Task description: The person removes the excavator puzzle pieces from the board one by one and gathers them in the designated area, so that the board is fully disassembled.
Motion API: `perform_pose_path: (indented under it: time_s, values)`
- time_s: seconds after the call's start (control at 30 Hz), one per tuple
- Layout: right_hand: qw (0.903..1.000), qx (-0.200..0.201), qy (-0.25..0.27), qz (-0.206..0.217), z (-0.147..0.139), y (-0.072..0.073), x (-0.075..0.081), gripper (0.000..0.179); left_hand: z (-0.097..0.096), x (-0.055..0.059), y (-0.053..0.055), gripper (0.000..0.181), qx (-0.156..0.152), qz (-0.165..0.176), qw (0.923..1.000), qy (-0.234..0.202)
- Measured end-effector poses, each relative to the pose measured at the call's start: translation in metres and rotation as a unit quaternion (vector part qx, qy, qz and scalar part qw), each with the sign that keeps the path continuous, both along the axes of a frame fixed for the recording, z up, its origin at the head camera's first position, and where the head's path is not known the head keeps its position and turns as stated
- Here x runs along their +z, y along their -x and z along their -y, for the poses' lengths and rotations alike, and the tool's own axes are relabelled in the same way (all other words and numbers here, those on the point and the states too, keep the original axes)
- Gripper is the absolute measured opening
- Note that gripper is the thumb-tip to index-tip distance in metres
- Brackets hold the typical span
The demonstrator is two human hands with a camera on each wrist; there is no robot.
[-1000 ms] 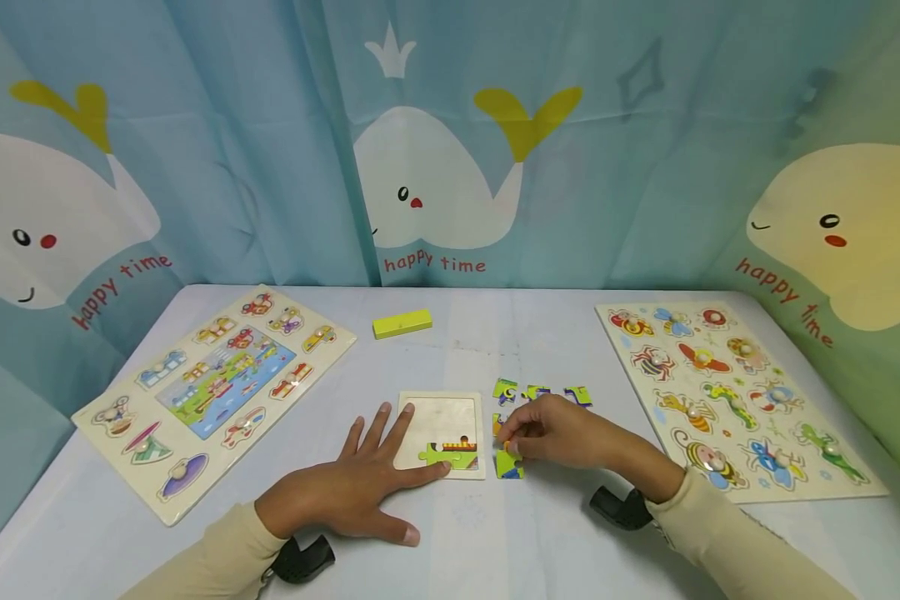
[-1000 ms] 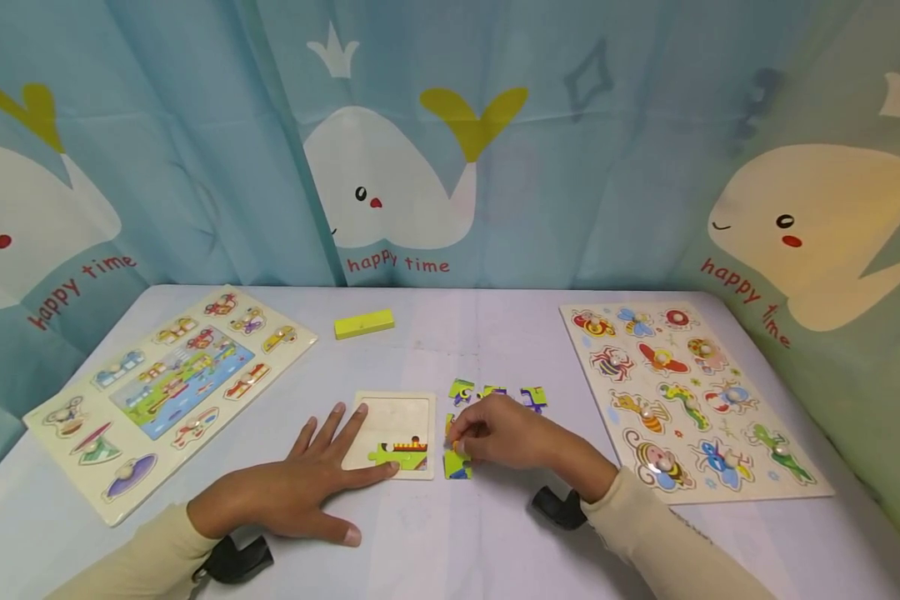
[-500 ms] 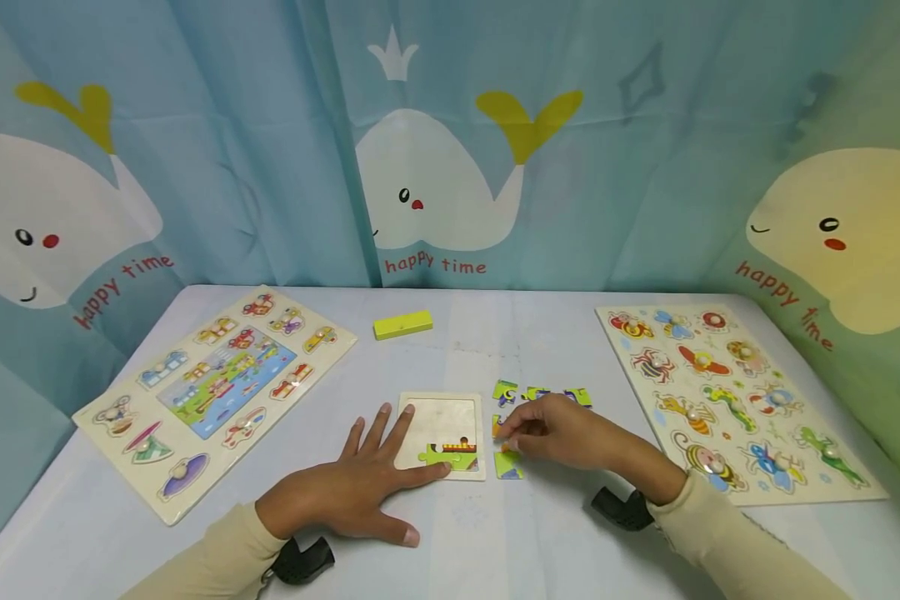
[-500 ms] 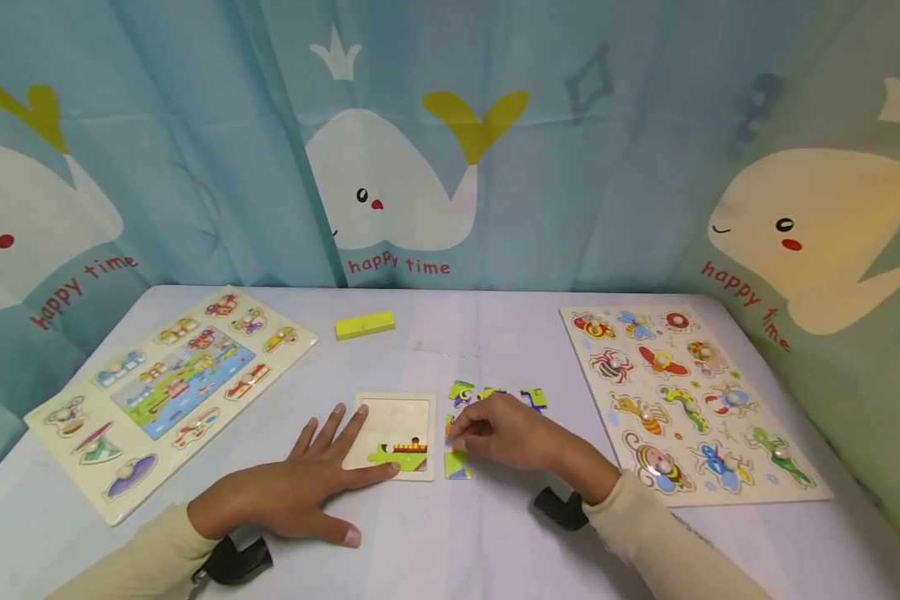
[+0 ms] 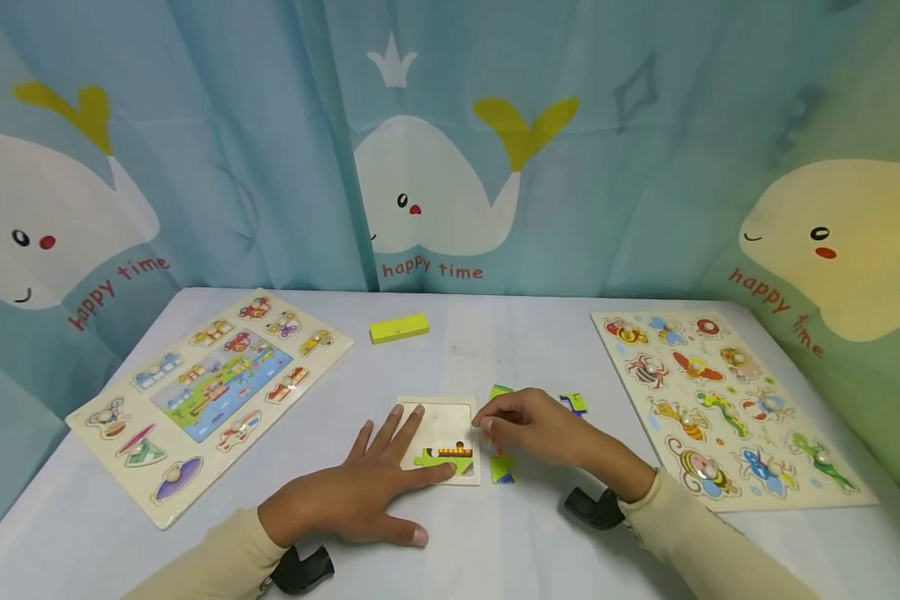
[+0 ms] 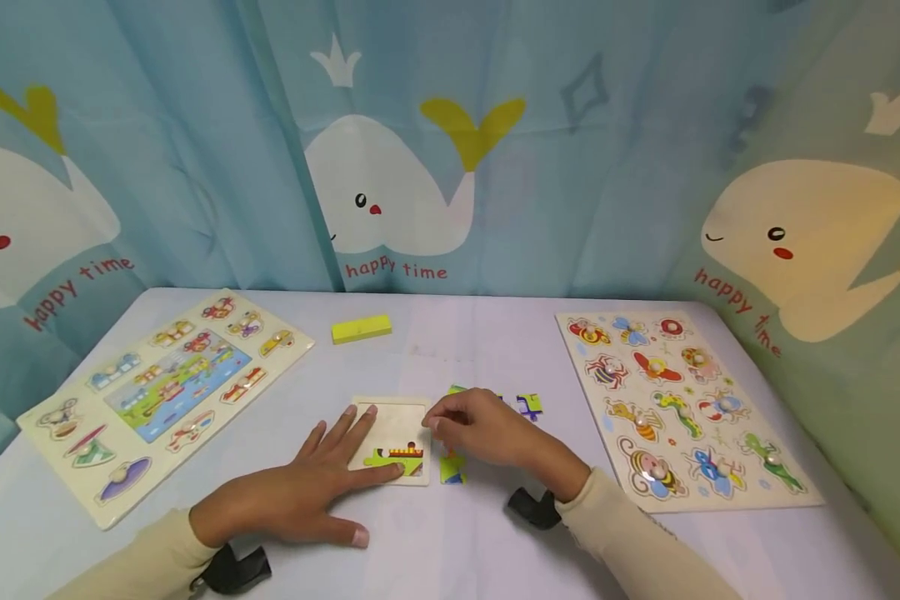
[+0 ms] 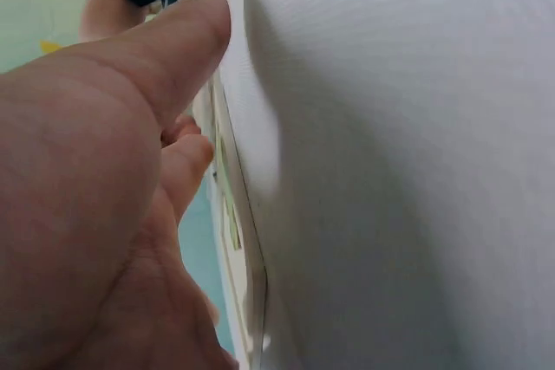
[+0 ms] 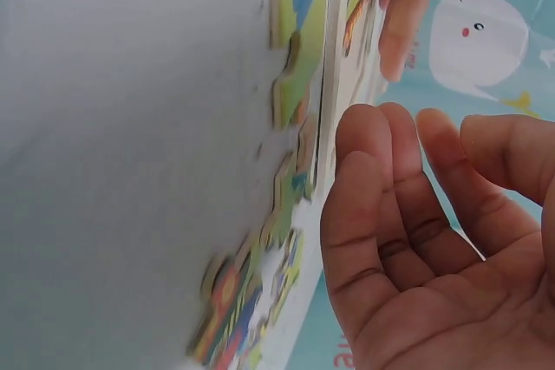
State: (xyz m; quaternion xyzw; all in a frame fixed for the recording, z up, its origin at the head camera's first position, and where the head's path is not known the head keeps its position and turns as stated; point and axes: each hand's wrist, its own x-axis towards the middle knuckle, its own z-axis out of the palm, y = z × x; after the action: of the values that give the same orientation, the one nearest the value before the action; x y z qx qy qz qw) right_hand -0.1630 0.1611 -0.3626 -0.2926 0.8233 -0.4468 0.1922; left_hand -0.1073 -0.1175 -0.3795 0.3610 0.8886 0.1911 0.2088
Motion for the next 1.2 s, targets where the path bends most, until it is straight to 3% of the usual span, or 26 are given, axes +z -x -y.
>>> perform_pose_path:
  time_s: [0.17, 0.47, 1.2]
  values:
    - [1.0000, -0.001, -0.003, -0.006, 0.010, 0.001, -0.002, 0.018, -0.007, 0.000, -0.001, 0.074, 0.000, 0.004, 0.9999, 0.016]
    - [0.9999, 0.004, 0.014, -0.002, 0.029, 0.001, -0.005, 0.020, -0.018, -0.001, -0.001, 0.076, 0.009, -0.014, 0.9965, 0.082]
    - [0.9947, 0.041, 0.076, 0.056, 0.040, -0.003, -0.010, 0.018, -0.018, -0.001, 0.002, 0.076, 0.014, -0.006, 0.9963, 0.085]
